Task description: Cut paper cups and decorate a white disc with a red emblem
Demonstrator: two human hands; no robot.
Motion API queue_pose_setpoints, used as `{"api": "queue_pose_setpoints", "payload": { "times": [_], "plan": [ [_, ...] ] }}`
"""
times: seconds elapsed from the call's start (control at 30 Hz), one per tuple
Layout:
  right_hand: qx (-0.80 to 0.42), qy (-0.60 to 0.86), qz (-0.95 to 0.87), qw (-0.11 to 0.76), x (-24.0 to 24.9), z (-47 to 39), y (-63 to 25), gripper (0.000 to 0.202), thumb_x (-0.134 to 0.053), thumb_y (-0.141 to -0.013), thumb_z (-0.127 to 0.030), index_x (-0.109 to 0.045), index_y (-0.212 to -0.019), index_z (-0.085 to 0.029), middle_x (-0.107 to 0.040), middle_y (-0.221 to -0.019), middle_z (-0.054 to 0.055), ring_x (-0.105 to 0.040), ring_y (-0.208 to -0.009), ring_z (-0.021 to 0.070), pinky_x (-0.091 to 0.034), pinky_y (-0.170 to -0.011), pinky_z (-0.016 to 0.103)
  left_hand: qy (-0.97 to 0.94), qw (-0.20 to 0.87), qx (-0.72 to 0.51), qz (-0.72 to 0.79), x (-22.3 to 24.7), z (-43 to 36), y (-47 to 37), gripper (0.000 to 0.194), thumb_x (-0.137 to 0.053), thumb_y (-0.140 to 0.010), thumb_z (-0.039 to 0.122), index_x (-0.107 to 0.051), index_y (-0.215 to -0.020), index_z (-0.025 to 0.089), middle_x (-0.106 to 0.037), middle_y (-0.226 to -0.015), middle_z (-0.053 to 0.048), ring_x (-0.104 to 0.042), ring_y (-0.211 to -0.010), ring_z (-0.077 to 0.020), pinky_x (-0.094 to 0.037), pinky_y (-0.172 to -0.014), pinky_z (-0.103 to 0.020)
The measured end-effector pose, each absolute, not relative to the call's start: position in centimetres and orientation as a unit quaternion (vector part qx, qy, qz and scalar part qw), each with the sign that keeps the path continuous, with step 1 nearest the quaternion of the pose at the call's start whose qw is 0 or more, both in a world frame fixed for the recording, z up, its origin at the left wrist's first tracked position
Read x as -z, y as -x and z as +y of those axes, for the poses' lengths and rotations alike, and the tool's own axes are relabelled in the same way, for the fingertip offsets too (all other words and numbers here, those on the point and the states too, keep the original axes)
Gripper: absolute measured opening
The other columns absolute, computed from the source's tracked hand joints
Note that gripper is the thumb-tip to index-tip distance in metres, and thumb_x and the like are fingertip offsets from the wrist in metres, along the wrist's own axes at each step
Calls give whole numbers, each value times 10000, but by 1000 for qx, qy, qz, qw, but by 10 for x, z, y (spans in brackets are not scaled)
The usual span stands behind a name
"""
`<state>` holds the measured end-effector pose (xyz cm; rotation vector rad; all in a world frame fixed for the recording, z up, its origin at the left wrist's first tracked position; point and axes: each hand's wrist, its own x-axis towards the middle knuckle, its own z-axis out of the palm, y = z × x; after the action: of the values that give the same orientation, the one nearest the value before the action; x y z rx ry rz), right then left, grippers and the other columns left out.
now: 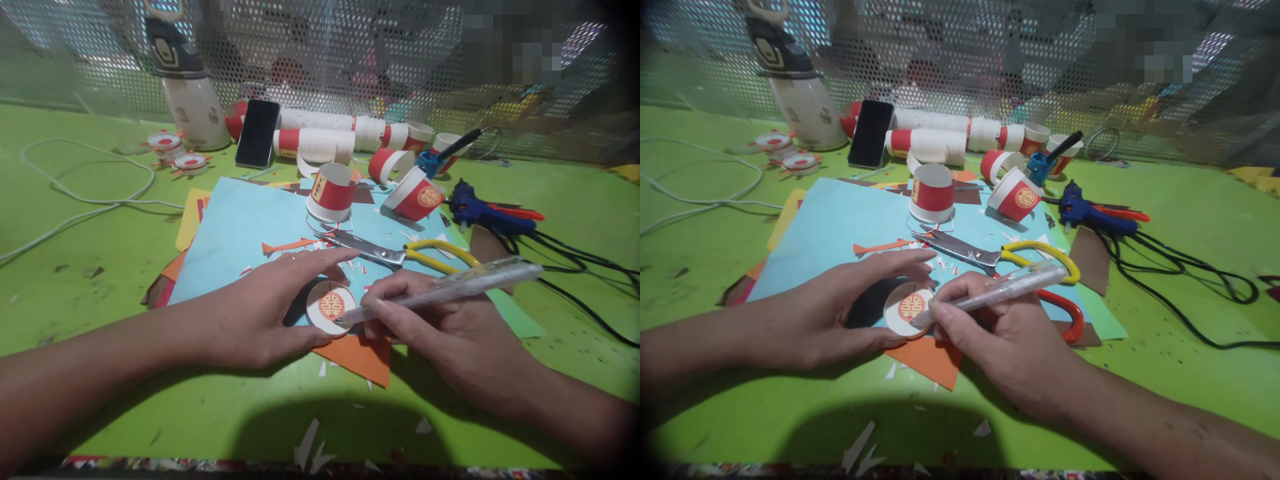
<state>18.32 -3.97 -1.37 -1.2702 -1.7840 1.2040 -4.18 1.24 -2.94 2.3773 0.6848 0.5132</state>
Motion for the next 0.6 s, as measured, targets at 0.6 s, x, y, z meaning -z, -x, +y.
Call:
{"api": "queue_pose_setpoints", "payload": {
  "times": [0.6],
  "plan": [
    [-460, 473, -683, 312, 13, -39, -183, 177, -530, -940, -305, -624, -807, -236, -640, -693, -17, -621, -649, 129, -500, -612, 255, -899, 298, -186, 261, 30, 13, 44, 726, -616, -840, 376, -263, -1472, 322, -476, -1448, -70, -466, -1295, -290, -417, -1049, -454]
  ]
}}
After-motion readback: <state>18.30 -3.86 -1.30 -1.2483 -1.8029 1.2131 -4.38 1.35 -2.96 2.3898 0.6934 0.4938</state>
